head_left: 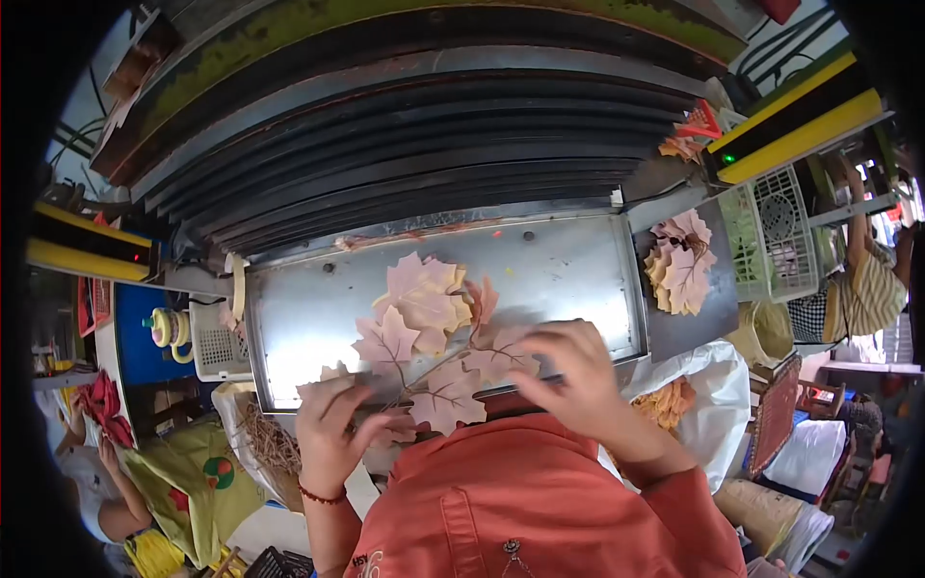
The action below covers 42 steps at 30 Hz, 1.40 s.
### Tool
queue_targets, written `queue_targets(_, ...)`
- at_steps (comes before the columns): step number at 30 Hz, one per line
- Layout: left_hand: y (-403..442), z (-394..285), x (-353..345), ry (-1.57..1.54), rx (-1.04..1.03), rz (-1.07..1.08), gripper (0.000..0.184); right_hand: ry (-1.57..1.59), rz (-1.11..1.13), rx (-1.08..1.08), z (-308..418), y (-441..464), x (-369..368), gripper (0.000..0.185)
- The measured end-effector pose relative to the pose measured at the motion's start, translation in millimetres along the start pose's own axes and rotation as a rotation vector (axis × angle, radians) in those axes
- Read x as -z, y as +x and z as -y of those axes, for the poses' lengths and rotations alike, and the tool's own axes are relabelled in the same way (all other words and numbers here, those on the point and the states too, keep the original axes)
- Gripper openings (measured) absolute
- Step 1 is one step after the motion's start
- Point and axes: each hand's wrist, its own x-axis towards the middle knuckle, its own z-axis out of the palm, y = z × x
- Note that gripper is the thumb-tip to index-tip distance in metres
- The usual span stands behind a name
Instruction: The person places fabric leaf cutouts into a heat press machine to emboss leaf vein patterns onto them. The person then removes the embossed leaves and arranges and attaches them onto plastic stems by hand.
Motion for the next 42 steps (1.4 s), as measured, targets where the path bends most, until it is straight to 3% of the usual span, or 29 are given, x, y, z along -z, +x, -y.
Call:
queue_targets(1, 10, -4, -1, 0.065, -0.085, 0.027, 0.033, 0.000, 0.006, -0.004, 0, 3, -15, 0.028)
queue_targets(4, 12, -1, -7, -0.032, -0.045, 0.218, 0.028, 0.002, 0.022, 0.018, -5, 4, -39, 0.025)
queue_targets(8, 12, -3, -7, 0.019, -0.085, 0.186, 0.020, 0.201, 0.044, 0.141, -9, 11, -34, 0.018)
queue_targets(10, 11, 3, 2, -0.152, -0.149, 0.142, 0.017, -0.050, 0.208, 0.231, -10, 18, -2, 0.013)
queue_targets(12, 4, 3, 34, -0.250, -0.135, 0.136, 0.016, -0.080, 0.425, -0.071, -18, 43, 33, 0.022)
queue_targets(13, 10, -12, 50, -0.358, 0.133, 0.205, 0.014, 0.085, -0.030, -0.044, -35, 36, 53, 0.022)
queue_targets(14, 13, -18, 49, -0.363, 0.178, 0.144, 0.014, 0.257, -0.486, -0.035, -42, 32, 61, 0.025)
queue_targets(17, 21, -29, 34, -0.453, 0.253, 0.036, 0.015, 1.010, -0.052, -0.209, 19, 35, 30, 0.025)
queue_targets(19, 28, -38, 22, -0.459, 0.189, 0.008, 0.012, 0.977, 0.129, -0.197, 43, 49, -4, 0.024)
queue_targets(20, 32, -42, 17, -0.461, 0.158, -0.008, 0.011, 0.717, 0.152, -0.131, 40, 60, -27, 0.022)
queue_targets(22, 32, -44, 10, -0.490, 0.189, -0.023, 0.012, 0.857, 0.298, -0.341, 38, 54, -52, 0.015)
queue_targets(24, 32, -47, 9, -0.519, 0.275, -0.026, 0.016, 0.839, 0.386, -0.417, 40, 53, -53, 0.016)
queue_targets(25, 31, -43, 6, -0.394, 0.172, -0.045, 0.015, 0.826, 0.427, -0.461, 40, 53, -53, 0.016)
queue_targets(28, 30, -36, -2, -0.256, -0.013, -0.067, 0.015, 0.339, 0.239, 0.109, 26, 60, -59, 0.012)
queue_targets(29, 27, -32, -5, -0.192, -0.077, -0.086, 0.014, 0.145, 0.253, 0.176, 25, 61, -55, 0.012)
queue_targets(31, 23, -31, 3, -0.294, -0.165, -0.076, 0.013, -0.237, 0.267, 0.314, 19, 66, -44, 0.011)
queue_targets(32, 20, -29, 8, -0.340, -0.207, -0.075, 0.012, -0.054, 0.169, 0.073, 20, 71, -32, 0.008)
queue_targets(33, 15, -27, 13, -0.415, -0.103, -0.006, 0.008, 0.204, 0.011, -0.156, 22, 76, -19, 0.005)
queue_targets(34, 22, -27, 21, -0.594, 0.201, 0.110, 0.011, 0.449, -0.192, -0.328, 23, 80, -7, 0.004)
queue_targets(36, 39, -28, 42, -0.955, 0.833, 0.322, 0.017, 0.776, 0.025, -0.259, 54, 70, -8, 0.004)
queue_targets(37, 35, -14, 15, -1.109, 0.521, 0.010, 0.020, 0.565, 0.183, 0.003, 61, 73, -24, 0.006)
queue_targets(38, 44, -18, 12, -1.311, 0.570, -0.012, 0.021, 0.352, 0.318, 0.279, 67, 76, -39, 0.008)
queue_targets(39, 51, -20, 11, -1.520, 0.605, -0.043, 0.023, 0.361, 0.418, 0.185, 68, 72, -50, 0.010)
queue_targets(41, 44, -4, -2, -1.846, 0.404, 0.129, 0.028, 0.344, 0.633, 0.002, 65, 54, -64, 0.014)
queue_targets(42, 40, -2, -4, -1.870, 0.355, 0.097, 0.029, 0.464, 0.643, -0.114, 61, 49, -65, 0.016)
